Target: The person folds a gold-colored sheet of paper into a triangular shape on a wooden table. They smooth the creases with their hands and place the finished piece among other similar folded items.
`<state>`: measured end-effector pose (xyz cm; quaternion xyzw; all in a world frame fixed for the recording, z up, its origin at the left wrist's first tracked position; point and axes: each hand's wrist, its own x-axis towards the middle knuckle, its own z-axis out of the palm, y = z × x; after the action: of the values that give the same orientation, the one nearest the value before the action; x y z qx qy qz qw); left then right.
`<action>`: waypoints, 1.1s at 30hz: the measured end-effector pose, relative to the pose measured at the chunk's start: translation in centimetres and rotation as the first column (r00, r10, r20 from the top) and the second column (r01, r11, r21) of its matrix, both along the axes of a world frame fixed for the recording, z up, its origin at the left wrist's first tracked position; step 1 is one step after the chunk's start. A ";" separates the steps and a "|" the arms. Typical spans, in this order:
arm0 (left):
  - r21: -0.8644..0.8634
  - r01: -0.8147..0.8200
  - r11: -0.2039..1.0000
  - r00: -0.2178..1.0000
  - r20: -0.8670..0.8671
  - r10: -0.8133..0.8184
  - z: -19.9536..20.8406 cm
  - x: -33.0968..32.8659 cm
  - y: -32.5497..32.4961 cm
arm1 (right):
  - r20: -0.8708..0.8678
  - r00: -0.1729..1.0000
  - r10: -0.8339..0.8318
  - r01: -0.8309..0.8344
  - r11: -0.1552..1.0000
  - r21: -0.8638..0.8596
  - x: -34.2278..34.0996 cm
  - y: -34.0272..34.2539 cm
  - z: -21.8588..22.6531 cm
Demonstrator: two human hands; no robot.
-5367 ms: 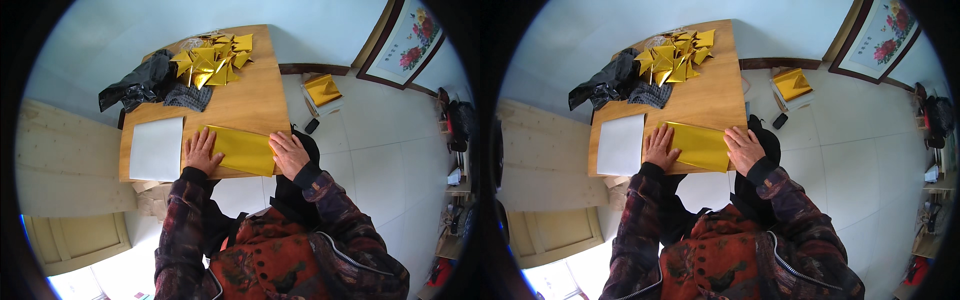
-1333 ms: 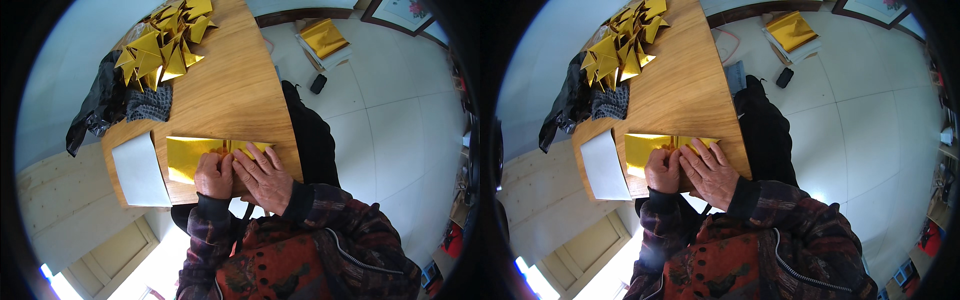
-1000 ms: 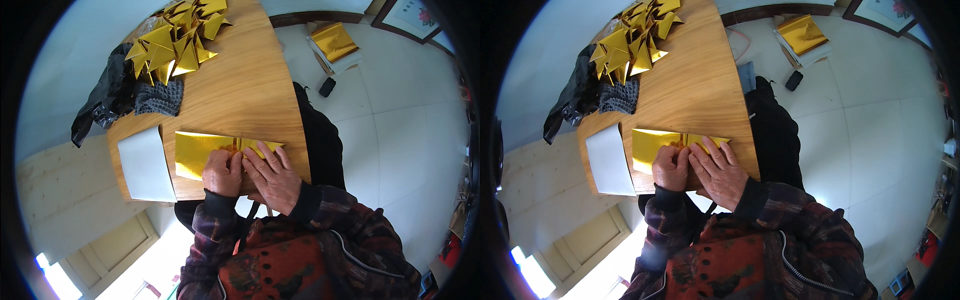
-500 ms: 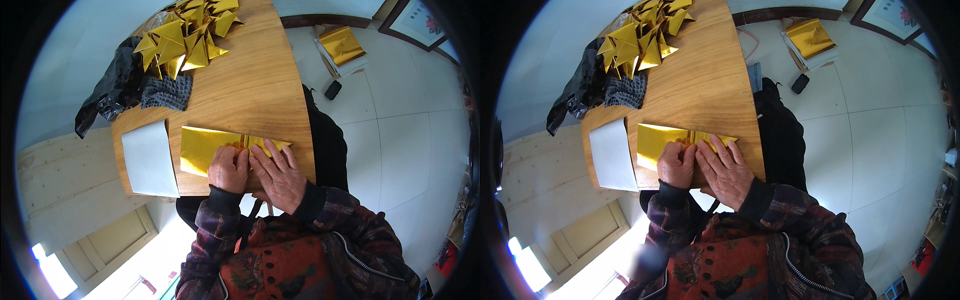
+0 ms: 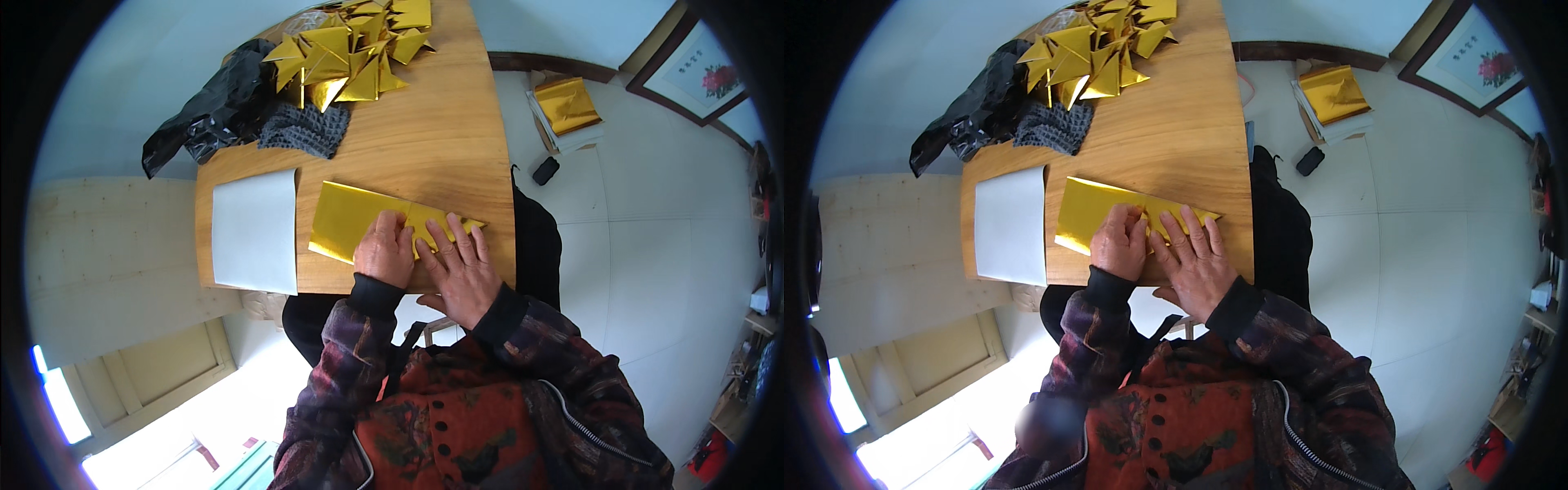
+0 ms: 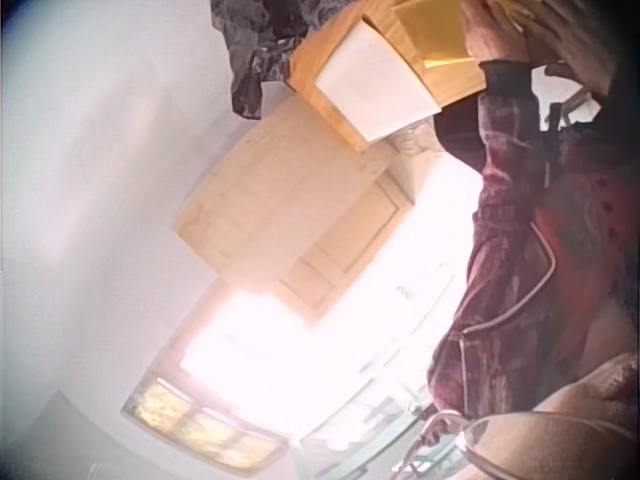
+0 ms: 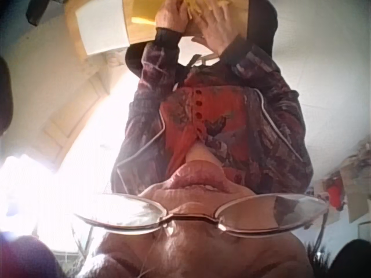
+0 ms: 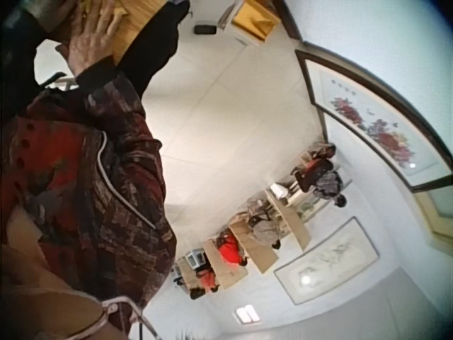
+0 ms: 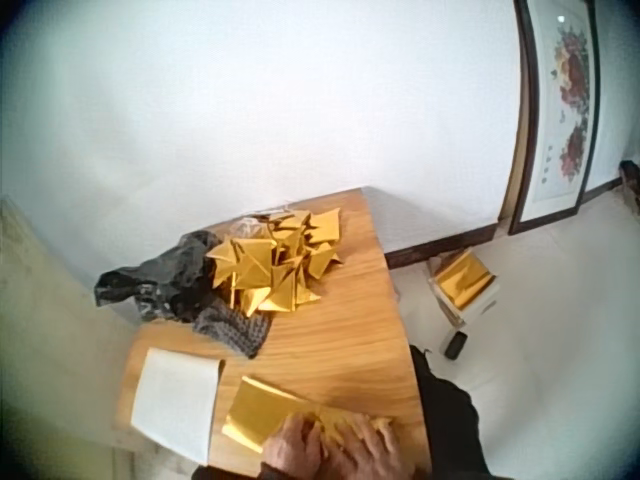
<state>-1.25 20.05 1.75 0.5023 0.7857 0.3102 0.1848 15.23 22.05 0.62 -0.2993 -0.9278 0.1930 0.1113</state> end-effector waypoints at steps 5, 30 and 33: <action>0.230 0.056 0.972 0.993 0.092 -0.079 -0.2 -0.8 -2.7 | 0.059 0.998 0.015 -0.021 0.995 0.093 -0.1 -0.1 0.1; 0.271 0.285 0.919 0.954 -0.172 -0.245 -2.6 -2.7 -9.8 | 0.218 0.970 0.104 -0.141 0.977 0.162 -0.2 -0.4 1.1; 0.276 0.217 0.936 0.976 -0.049 -0.211 -2.4 -2.8 -9.3 | 0.210 0.973 0.093 -0.126 0.981 0.149 -0.3 -0.4 1.1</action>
<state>-4.02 10.75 -0.66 0.6086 0.6764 0.3914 0.1372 14.96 21.66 1.68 -0.2556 -0.9620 0.0915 0.0296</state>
